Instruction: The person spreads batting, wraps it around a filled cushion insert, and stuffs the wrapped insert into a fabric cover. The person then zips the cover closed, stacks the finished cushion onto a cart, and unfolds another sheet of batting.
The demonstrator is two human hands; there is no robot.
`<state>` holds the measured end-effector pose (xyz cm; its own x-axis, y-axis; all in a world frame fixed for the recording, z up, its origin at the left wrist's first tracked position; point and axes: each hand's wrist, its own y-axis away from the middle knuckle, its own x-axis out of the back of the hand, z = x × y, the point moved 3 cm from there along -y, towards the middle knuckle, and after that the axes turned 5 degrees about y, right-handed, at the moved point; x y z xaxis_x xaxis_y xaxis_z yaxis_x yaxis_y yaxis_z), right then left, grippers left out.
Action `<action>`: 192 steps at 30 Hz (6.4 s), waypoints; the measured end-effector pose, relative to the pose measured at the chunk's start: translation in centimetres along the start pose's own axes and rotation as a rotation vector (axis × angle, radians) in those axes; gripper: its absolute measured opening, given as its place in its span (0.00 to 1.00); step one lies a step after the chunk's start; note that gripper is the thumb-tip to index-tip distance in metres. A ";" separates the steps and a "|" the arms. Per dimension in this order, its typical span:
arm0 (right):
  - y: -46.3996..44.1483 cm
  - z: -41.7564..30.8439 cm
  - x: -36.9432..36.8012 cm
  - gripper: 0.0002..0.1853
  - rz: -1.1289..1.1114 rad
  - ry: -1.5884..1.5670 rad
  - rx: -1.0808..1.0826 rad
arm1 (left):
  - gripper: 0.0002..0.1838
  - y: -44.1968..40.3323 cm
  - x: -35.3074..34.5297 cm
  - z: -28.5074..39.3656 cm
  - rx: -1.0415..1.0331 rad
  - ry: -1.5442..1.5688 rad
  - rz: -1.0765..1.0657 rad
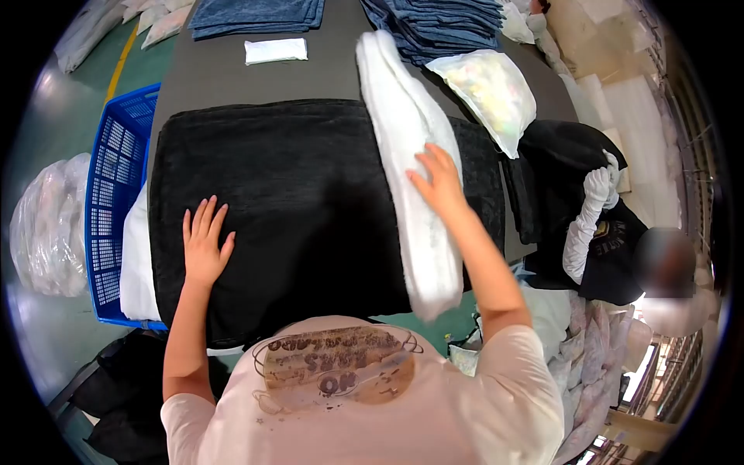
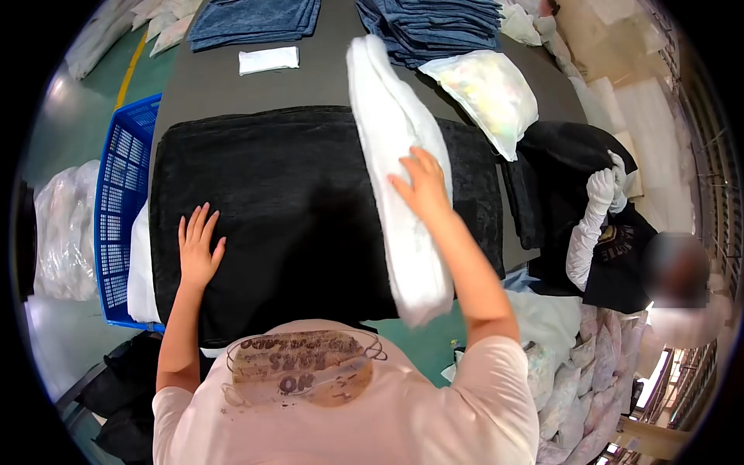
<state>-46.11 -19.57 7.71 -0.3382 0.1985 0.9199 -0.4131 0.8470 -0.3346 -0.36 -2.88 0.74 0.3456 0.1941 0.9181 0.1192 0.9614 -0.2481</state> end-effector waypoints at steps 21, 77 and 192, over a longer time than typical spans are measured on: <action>0.8 -0.8 1.6 0.17 0.185 -1.952 -1.191 | 0.34 -13.9 -10.9 24.6 0.676 1.922 -0.948; -31.4 -7.2 -18.9 0.17 0.127 -1.011 -0.561 | 0.14 -1.9 -1.7 11.0 0.874 2.173 -0.316; -5.2 26.0 -4.3 0.12 -0.121 -0.961 -0.766 | 0.22 -5.2 2.0 3.4 0.123 0.088 -0.056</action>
<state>-64.51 -37.62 0.12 -0.9499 -0.0697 0.3048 0.0078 0.9693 0.2459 -3.45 -6.86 4.89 0.4229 0.1270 0.8972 0.0277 0.9879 -0.1529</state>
